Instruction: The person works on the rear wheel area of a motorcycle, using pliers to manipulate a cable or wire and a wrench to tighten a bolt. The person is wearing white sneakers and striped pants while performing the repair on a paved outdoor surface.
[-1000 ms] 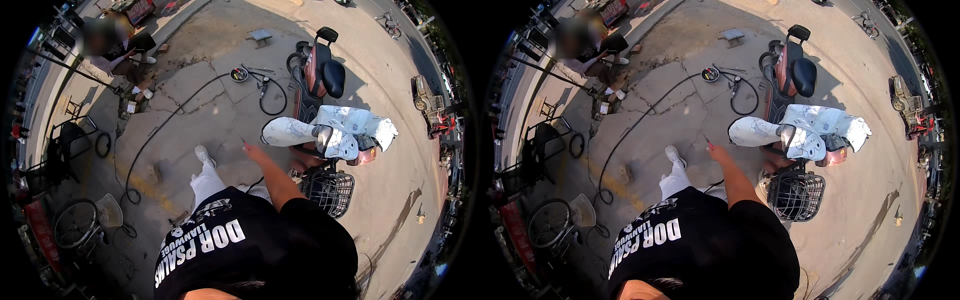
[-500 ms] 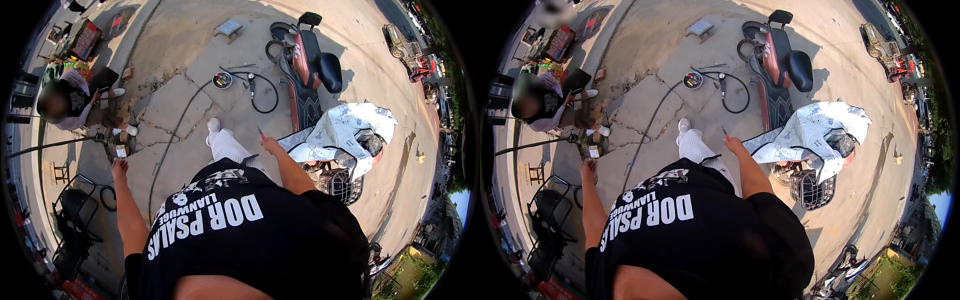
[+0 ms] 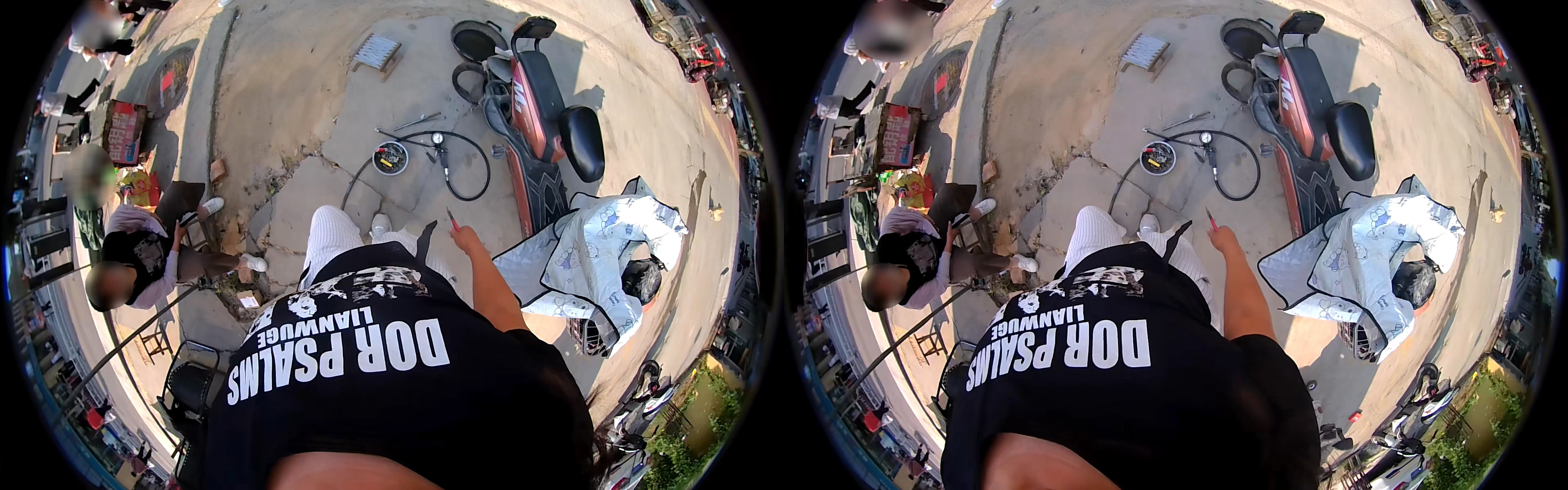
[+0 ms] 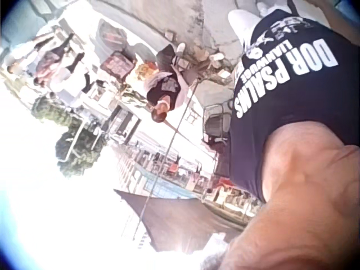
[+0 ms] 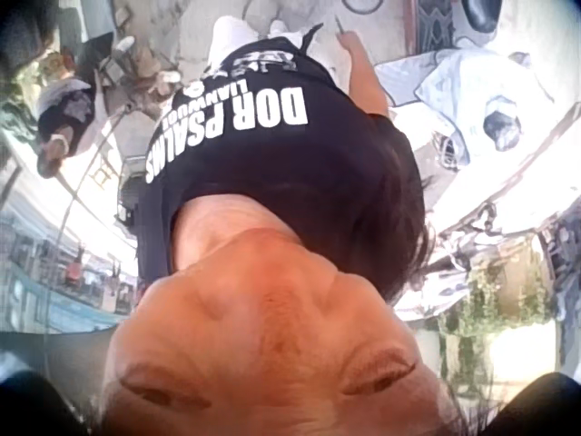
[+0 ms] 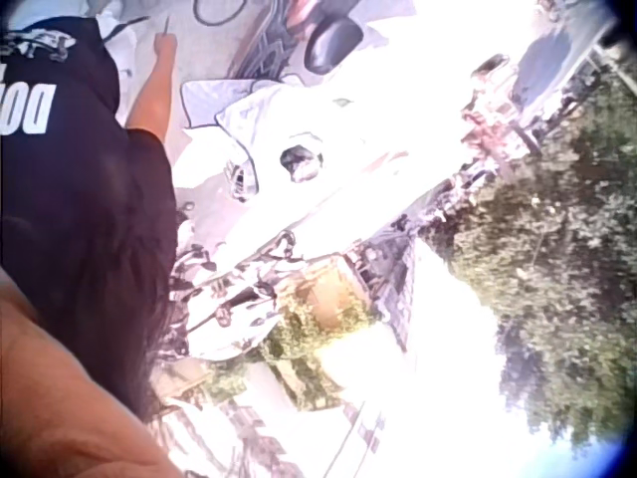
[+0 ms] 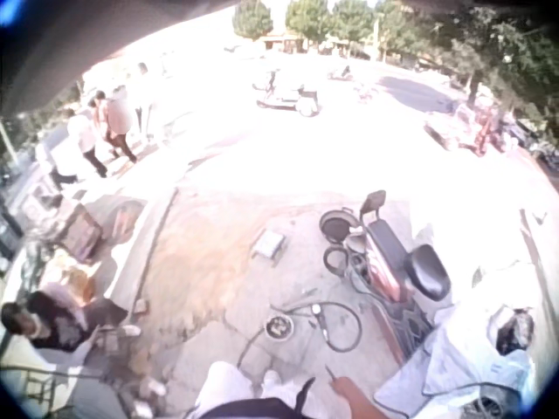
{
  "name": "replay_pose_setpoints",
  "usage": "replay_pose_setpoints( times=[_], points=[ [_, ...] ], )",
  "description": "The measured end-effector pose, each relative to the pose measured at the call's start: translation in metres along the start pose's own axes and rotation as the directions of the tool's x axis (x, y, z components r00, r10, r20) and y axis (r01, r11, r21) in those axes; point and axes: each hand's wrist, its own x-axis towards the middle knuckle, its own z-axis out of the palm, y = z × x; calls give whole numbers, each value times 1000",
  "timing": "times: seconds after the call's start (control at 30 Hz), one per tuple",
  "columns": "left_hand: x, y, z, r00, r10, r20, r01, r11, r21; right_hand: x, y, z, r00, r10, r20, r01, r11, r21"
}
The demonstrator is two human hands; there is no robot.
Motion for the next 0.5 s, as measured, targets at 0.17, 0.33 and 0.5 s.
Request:
replay_pose_setpoints(
  times=[0.17,0.33,0.5],
  points=[
    [28,168,9,973,187,-134,-192,981,-24,44,-81,-40,995,40,-93,7,892,453],
    [87,282,68,985,121,-125,-115,992,52,81,-113,-29,962,272,-34,-165,673,721],
    [153,462,236,967,181,178,-216,955,203,103,-148,-9,887,438,146,-439,703,559]
  ],
)
